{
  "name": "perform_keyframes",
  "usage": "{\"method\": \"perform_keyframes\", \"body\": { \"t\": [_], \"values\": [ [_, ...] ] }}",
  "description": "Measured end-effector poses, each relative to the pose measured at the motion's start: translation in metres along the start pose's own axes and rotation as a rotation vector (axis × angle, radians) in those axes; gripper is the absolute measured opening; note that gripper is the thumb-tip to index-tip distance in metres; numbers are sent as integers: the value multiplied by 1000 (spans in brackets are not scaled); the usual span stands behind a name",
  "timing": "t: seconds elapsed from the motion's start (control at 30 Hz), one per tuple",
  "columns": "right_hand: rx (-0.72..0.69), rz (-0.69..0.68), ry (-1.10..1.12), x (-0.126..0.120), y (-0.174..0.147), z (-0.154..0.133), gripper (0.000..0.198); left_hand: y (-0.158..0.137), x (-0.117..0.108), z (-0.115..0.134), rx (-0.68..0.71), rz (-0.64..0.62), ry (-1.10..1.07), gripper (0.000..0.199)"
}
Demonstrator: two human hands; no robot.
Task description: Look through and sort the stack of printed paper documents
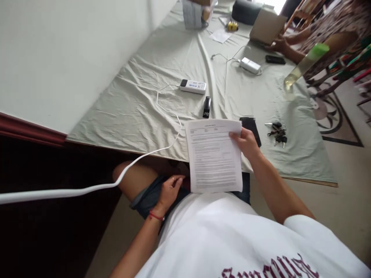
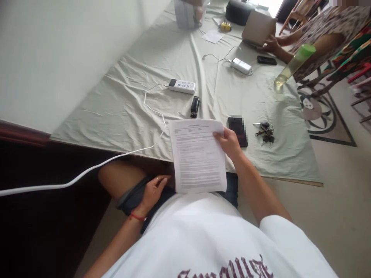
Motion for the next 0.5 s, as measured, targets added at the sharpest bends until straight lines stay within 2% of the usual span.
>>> {"method": "perform_keyframes", "body": {
  "t": [0.07, 0.1, 0.17, 0.23, 0.27, 0.33, 0.43, 0.5],
  "values": [
    [40, 59, 155, -13, -25, -1, 34, -12, 15, 26, 87, 20, -161, 33],
    [39, 92, 204, -19, -34, -3, 35, -12, 14, 40, 124, 66, -205, 33],
    [-10, 169, 252, -28, -43, -12, 35, -4, -1, 68, 226, 238, -209, 43],
    [-87, 234, 235, -35, -44, -27, 35, 17, -14, 100, 315, 312, -192, 60],
    [-129, 262, 204, -37, -41, -36, 34, 32, -17, 118, 356, 291, -200, 66],
    [-221, 314, 121, -39, -33, -61, 35, 62, -17, 155, 428, 172, -262, 75],
    [-431, 381, 91, -42, -24, -105, 34, 100, -11, 205, 461, -22, -345, 59],
    [-598, 402, 173, -47, -21, -128, 29, 113, -15, 229, 514, -8, -373, 53]
  ]
}}
Point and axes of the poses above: each hand's wrist, its own y-axis towards the middle knuckle, its own x-axis out of the palm, z = x × y, the point moved 7 cm from there along y, towards the middle knuckle, and after that the axes turned 1 degree about z, right-handed, at the moved point
